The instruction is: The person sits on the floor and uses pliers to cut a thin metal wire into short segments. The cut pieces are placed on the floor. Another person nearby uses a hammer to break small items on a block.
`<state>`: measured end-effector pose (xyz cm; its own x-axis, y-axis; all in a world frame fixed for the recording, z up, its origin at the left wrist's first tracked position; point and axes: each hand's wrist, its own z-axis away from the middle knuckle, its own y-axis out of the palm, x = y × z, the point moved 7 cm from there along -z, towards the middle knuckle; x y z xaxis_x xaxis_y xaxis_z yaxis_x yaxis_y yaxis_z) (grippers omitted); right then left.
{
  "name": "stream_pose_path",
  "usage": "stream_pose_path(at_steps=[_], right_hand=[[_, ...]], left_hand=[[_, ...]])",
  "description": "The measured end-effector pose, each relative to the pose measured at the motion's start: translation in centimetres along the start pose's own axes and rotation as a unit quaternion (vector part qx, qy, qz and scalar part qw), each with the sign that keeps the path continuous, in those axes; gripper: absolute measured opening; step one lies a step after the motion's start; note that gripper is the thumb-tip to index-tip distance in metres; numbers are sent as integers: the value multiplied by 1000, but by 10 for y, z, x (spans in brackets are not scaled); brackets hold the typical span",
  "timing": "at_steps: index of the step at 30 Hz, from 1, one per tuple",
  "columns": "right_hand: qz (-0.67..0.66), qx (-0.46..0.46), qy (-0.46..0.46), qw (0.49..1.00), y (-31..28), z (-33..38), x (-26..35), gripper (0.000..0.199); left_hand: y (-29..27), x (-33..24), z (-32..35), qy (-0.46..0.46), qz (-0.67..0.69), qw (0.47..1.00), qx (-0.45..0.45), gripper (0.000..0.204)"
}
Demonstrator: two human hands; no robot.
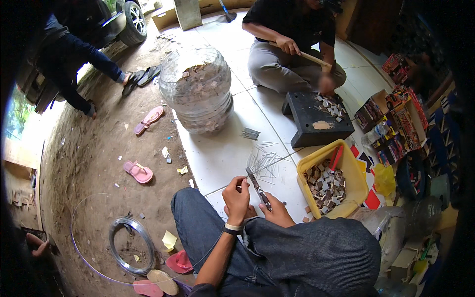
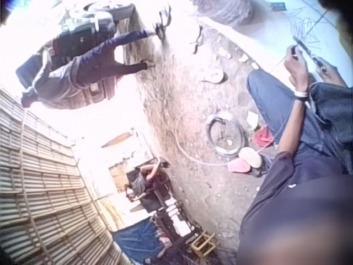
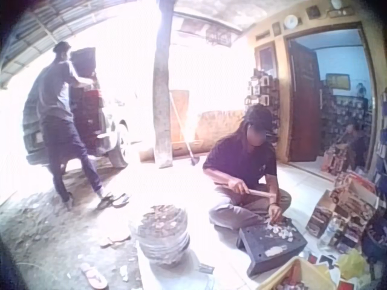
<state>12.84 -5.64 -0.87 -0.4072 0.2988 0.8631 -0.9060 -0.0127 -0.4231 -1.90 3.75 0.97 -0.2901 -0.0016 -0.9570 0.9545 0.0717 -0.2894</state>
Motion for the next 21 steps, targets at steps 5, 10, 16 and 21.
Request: stream_pose_path(at_steps=[5,10,16,21], right_hand=[[9,-119,41,992,-19,-13,-12,41],[-34,-99,78,991,-19,-28,-20,44],[-34,-71,35,996,-13,-19,-4,45],[-23,-87,25,996,-16,-15,5,43]], left_hand=[[9,-5,8,33,-25,998,36,13],[18,-8,3,47,-4,997,63,14],[13,-6,0,43,12,998,48,14],[15,-6,0,34,32,998,47,14]])
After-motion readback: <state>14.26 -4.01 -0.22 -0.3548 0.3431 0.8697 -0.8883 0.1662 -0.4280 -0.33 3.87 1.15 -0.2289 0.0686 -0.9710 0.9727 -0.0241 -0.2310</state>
